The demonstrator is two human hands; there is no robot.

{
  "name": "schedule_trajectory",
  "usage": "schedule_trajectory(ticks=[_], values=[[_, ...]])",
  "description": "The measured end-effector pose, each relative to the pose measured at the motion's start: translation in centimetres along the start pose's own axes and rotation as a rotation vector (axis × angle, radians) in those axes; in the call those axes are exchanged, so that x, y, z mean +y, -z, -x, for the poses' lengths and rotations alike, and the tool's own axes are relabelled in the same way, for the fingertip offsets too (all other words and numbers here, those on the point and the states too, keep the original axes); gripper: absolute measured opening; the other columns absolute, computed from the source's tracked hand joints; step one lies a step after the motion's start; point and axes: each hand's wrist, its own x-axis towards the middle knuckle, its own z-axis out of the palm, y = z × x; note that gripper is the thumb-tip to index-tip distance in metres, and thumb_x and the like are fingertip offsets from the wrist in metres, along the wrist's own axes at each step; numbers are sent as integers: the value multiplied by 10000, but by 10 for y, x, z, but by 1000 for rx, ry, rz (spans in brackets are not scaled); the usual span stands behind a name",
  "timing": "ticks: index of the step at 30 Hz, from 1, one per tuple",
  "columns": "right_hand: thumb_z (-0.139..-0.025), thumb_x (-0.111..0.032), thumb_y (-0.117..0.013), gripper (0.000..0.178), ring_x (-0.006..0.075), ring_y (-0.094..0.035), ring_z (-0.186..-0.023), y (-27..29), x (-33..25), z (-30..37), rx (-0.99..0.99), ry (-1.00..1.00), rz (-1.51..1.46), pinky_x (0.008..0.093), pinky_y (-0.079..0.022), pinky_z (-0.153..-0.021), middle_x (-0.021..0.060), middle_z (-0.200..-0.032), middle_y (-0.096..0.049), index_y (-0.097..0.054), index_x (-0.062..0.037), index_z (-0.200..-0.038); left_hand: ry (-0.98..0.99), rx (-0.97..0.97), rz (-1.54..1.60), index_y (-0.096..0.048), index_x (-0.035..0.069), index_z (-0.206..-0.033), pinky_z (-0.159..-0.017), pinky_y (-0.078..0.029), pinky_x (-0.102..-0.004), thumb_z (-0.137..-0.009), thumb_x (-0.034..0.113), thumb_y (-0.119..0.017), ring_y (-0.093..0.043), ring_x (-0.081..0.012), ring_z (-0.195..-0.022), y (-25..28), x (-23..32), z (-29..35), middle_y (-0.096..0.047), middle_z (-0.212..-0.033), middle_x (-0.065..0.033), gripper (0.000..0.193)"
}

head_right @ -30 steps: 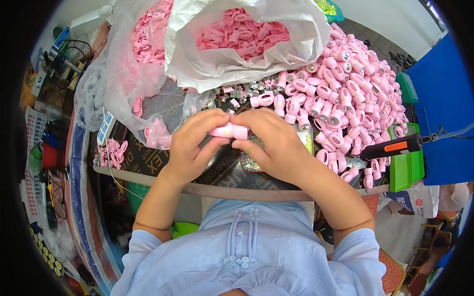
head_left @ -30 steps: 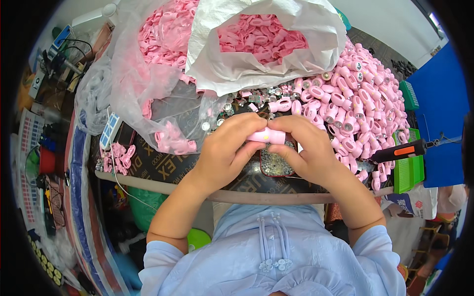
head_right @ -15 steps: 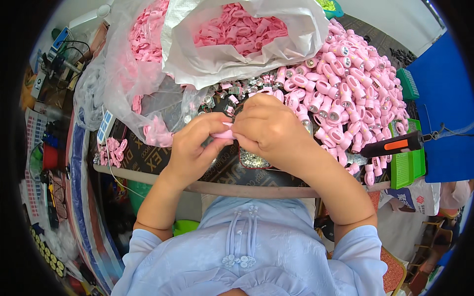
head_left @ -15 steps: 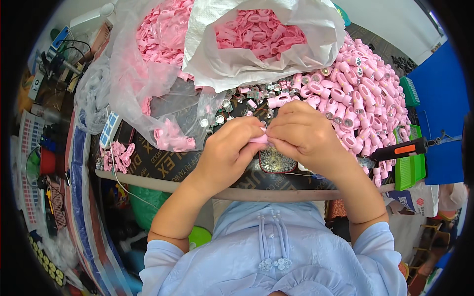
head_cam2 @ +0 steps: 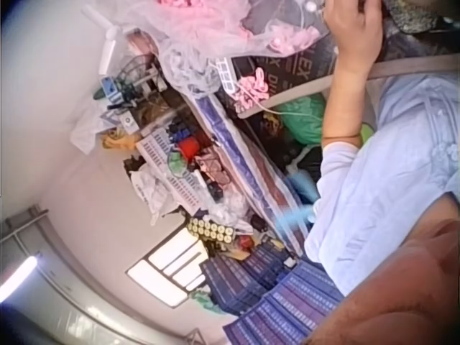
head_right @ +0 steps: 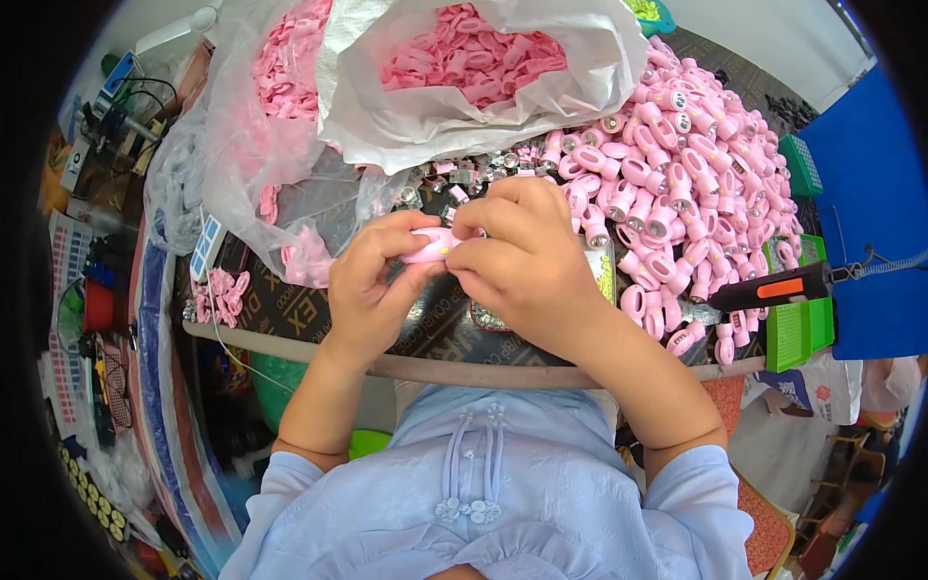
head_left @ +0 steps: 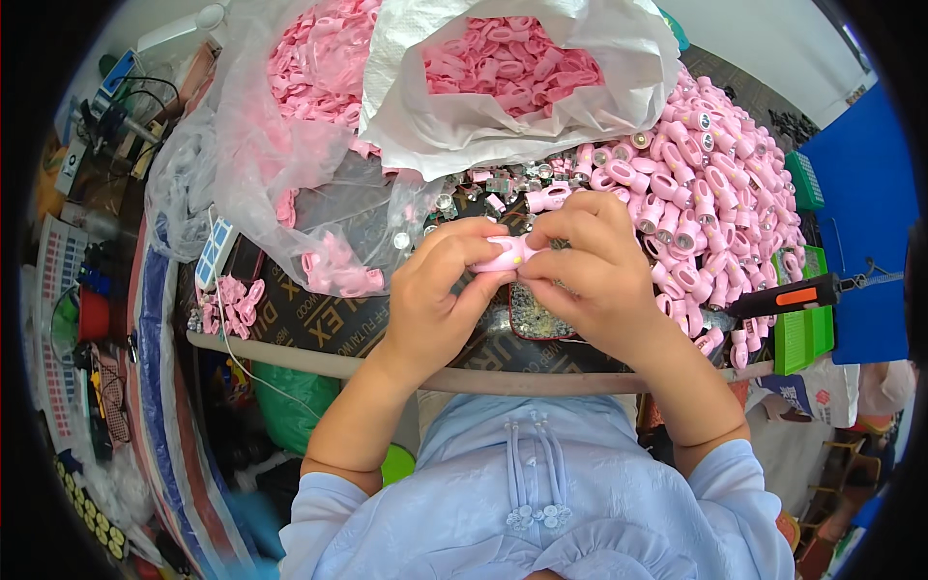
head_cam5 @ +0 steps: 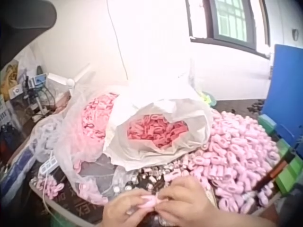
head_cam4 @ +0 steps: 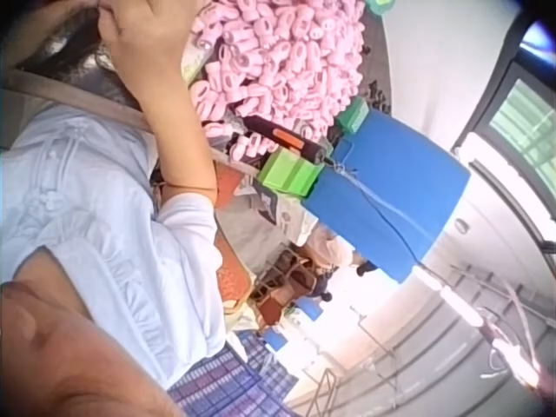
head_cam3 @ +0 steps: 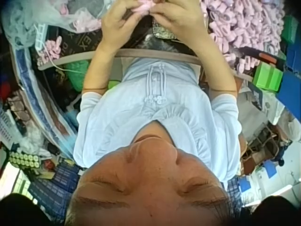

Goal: Assembling small pink plastic toy shoe components by hand at a workbench.

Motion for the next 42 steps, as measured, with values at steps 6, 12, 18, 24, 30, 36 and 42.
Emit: schedule_trajectory(ticks=[6, 12, 18, 24, 30, 36, 42], values=[[-660, -26, -817, 264, 286, -585, -980, 5, -6, -3, 79, -184, -235, 408, -470, -835, 67, -1047, -650, -705, -81, -893, 172, 109, 409, -609, 20, -1076, -806, -558, -295, -867, -21, -720, -666, -185, -971, -9, -5, 5, -651, -1189, -146, 240], [-676, -34, -815, 275, 285, -586, -975, 0, -2, -4, 19, 8, -110, 402, -474, -836, 69, -1027, -660, -719, -76, -930, 164, 118, 392, -592, -1, -1090, -833, -559, -295, -893, -24, -696, -642, -166, -1036, -11, 1, 4, -620, -1228, -151, 224], [-675, 5, -798, 259, 276, -583, -941, 0, -3, -4, 60, -50, -191, 395, -471, -815, 66, -1010, -658, -706, -68, -906, -1, 105, 125, -624, 38, -1053, -814, -554, -314, -845, -16, -732, -671, -227, -1010, -7, 1, -2, -666, -1166, -158, 241], [-673, 21, -790, 276, 275, -597, -956, 6, 0, -5, -37, -52, -228, 388, -478, -827, 77, -1029, -659, -693, -64, -916, -6, 99, 142, -617, 50, -1073, -821, -548, -312, -856, 4, -732, -680, -234, -976, -8, 0, -1, -679, -1118, -148, 249], [-736, 11, -794, 449, 263, -619, -1174, 10, 1, 7, -68, -381, -555, 388, -500, -1000, 93, -1151, -666, -660, -32, -1162, 477, 39, 825, -507, 31, -1226, -697, -527, -265, -982, 80, -621, -658, -140, -833, -8, 2, 2, -655, -1007, -85, 274], [-908, -42, -704, 376, 143, -641, -995, -3, 13, 23, -96, -742, -1075, 284, -533, -842, 76, -1122, -633, -565, 21, -1251, 719, -191, 870, -522, 39, -1198, -582, -445, -224, -1051, 283, -523, -578, -91, -685, -11, -1, 1, -618, -876, -43, 285], [-999, -237, -615, 190, 31, -552, -724, 8, 17, 9, -359, -1099, -942, 166, -435, -606, -25, -886, -627, -619, -56, -1057, 927, -278, 1254, -564, 73, -1073, -468, -336, -211, -1040, 339, -541, -442, -66, -558, -12, -8, 1, -532, -737, 7, 269]])
